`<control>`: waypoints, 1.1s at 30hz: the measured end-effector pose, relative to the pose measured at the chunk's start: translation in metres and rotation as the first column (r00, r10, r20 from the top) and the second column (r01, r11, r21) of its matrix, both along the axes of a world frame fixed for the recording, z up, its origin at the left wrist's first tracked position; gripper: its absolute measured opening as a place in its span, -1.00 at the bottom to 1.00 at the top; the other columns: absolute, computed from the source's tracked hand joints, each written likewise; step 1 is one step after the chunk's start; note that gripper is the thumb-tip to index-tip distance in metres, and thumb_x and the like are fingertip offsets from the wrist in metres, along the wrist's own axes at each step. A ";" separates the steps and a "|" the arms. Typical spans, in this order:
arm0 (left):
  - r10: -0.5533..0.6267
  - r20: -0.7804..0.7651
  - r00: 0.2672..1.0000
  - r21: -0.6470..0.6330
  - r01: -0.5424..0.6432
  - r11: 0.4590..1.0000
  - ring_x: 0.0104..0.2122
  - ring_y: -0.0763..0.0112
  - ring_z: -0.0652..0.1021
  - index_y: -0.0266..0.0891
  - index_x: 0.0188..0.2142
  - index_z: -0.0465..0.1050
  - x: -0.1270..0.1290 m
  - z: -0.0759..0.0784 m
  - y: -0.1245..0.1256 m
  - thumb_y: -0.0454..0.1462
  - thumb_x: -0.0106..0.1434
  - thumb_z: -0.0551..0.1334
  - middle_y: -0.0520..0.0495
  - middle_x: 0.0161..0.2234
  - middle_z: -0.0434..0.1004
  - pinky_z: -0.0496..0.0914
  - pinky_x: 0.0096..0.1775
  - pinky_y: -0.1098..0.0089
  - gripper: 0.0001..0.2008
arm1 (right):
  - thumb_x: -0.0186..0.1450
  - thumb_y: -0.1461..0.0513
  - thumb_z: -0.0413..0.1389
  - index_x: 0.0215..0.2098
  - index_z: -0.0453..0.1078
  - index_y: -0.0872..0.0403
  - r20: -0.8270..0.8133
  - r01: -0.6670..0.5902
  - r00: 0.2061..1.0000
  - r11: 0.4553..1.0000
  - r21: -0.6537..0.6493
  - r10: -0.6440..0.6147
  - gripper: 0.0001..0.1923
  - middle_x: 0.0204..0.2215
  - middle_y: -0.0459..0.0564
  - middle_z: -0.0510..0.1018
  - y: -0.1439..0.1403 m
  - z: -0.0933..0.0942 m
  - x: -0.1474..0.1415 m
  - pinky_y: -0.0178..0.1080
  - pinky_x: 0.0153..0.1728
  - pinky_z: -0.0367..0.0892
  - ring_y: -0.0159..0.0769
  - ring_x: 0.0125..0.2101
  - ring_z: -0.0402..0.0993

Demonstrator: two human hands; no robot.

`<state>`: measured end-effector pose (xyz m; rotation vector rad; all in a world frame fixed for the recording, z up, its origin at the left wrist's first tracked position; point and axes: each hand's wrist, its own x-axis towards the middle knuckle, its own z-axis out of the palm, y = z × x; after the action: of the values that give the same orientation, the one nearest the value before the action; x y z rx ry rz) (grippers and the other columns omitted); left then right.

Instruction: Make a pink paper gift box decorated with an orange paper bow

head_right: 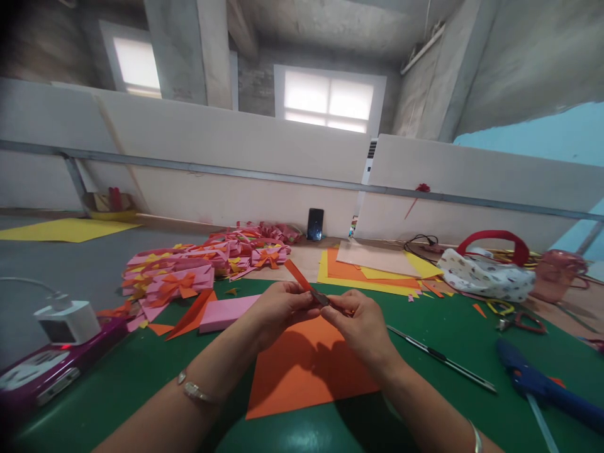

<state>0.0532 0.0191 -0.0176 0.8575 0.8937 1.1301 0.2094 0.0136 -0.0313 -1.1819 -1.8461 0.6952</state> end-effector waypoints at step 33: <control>-0.010 0.007 1.000 -0.004 0.010 1.000 -0.51 0.51 0.52 -0.42 -0.52 0.49 0.000 -0.003 -0.001 -0.52 -0.02 0.28 -0.13 -0.49 0.55 0.45 -0.39 0.55 -0.94 | 0.16 0.13 0.10 -0.22 0.52 0.00 0.005 0.018 1.000 1.000 0.001 -0.018 -0.73 -0.49 -0.08 0.35 -0.003 0.003 -0.003 -0.33 -0.50 0.14 -0.37 -0.48 0.22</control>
<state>0.0535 0.0184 -0.0205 0.8534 0.8851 1.1220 0.2061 0.0109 -0.0287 -1.1985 -1.8375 0.6818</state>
